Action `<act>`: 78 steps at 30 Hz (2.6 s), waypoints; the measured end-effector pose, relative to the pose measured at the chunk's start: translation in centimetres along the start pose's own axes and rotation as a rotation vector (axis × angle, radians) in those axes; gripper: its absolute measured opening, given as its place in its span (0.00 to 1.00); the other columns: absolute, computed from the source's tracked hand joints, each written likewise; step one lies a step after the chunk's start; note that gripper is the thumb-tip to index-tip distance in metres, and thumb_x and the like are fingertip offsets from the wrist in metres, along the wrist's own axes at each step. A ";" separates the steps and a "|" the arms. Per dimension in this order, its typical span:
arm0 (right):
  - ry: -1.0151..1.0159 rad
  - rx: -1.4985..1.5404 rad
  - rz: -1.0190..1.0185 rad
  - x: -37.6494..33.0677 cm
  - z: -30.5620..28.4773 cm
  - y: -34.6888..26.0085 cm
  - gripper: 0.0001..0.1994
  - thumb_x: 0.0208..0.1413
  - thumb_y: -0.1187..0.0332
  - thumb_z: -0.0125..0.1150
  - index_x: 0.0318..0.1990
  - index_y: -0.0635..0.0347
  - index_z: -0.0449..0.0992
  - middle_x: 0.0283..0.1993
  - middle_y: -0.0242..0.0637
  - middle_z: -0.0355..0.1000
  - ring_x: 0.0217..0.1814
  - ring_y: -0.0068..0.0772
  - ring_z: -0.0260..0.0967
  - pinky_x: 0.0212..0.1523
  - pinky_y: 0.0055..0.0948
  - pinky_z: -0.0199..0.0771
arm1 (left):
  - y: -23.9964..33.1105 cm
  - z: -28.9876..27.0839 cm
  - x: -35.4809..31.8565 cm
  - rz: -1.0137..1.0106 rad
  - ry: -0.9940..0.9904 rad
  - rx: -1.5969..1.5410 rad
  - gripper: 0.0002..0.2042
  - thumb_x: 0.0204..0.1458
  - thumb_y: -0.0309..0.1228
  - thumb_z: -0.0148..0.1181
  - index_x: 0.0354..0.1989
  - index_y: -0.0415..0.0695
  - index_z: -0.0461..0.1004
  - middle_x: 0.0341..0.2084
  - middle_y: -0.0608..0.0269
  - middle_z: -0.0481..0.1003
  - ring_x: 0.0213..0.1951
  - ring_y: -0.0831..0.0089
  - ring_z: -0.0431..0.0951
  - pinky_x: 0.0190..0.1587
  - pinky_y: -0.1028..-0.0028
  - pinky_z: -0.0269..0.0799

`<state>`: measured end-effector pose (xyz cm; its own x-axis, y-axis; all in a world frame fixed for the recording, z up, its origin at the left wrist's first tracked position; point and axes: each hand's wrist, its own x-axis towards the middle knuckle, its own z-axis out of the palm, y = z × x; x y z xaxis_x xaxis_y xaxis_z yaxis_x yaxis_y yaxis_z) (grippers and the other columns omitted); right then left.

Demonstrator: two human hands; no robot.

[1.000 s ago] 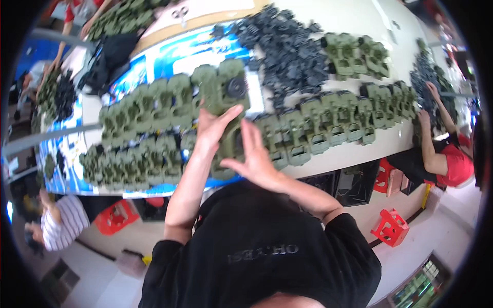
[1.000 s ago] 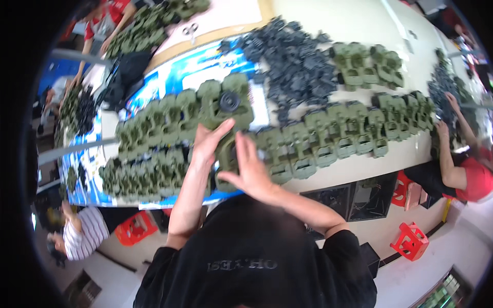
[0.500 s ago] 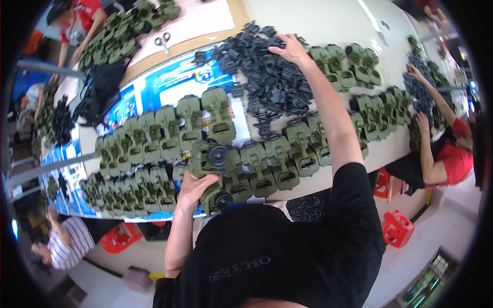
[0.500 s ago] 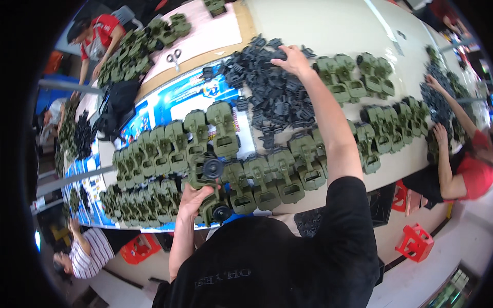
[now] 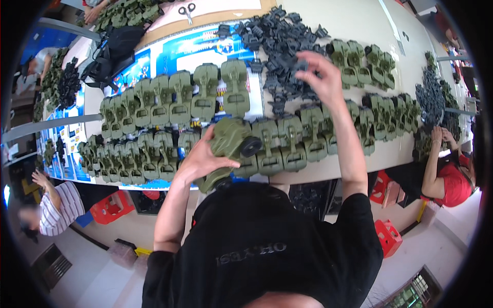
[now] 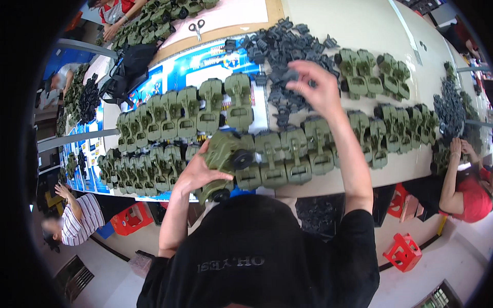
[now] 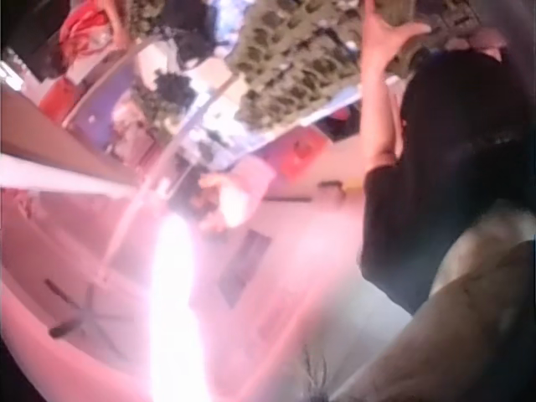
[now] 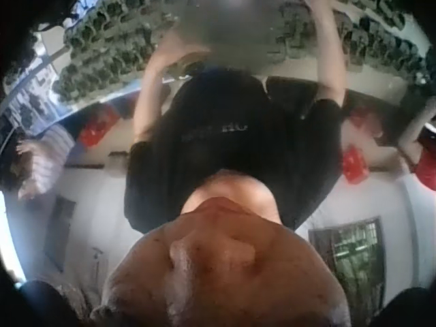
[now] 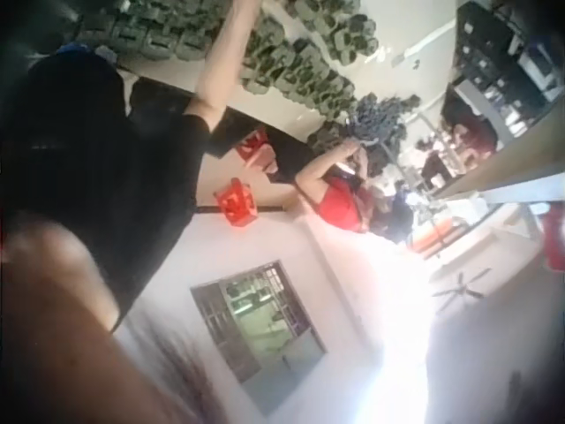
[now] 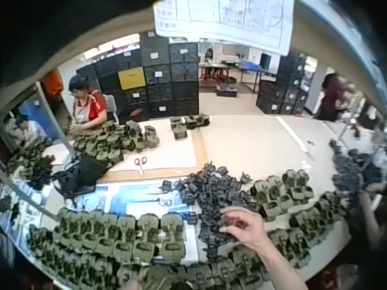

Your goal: The person repeatedly picks up green plastic toy bodies and black plastic wheels from a table. They insert the wheels into the toy bodies by hand, then place the assembled units back onto the table. The process is repeated continuously throughout the clip.

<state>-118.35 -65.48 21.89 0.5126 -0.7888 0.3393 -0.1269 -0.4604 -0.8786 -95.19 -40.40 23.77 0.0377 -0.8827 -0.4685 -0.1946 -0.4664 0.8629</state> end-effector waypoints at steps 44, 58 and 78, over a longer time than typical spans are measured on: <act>-0.057 0.793 0.794 -15.5 8.5 -13.1 0.18 0.63 0.61 0.44 0.54 0.63 0.66 0.42 0.33 0.71 0.37 0.21 0.67 0.31 0.20 0.65 | -1.6 -1.4 -7.1 0.140 -0.133 0.331 0.40 0.26 0.35 0.75 0.52 0.42 0.61 0.36 0.51 0.77 0.43 0.53 0.76 0.44 0.63 0.70; 0.016 -0.071 0.051 -16.5 13.1 -13.9 0.15 0.63 0.60 0.47 0.37 0.62 0.76 0.29 0.36 0.71 0.33 0.32 0.65 0.37 0.27 0.65 | -1.0 -1.4 -7.7 0.159 -0.178 0.210 0.39 0.24 0.30 0.74 0.52 0.45 0.62 0.34 0.55 0.78 0.41 0.55 0.77 0.44 0.66 0.70; -0.101 0.415 0.587 -15.1 12.5 -13.6 0.29 0.64 0.48 0.32 0.47 0.67 0.72 0.39 0.42 0.73 0.42 0.32 0.69 0.45 0.29 0.67 | 0.4 -1.4 -7.9 0.107 -0.092 0.407 0.39 0.25 0.42 0.76 0.47 0.36 0.65 0.31 0.47 0.77 0.39 0.53 0.78 0.43 0.65 0.72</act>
<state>-113.79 -42.17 24.55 0.5371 -0.8079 -0.2425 -0.0830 0.2354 -0.9683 -94.18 -33.71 28.06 -0.0879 -0.9072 -0.4115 -0.5640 -0.2952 0.7712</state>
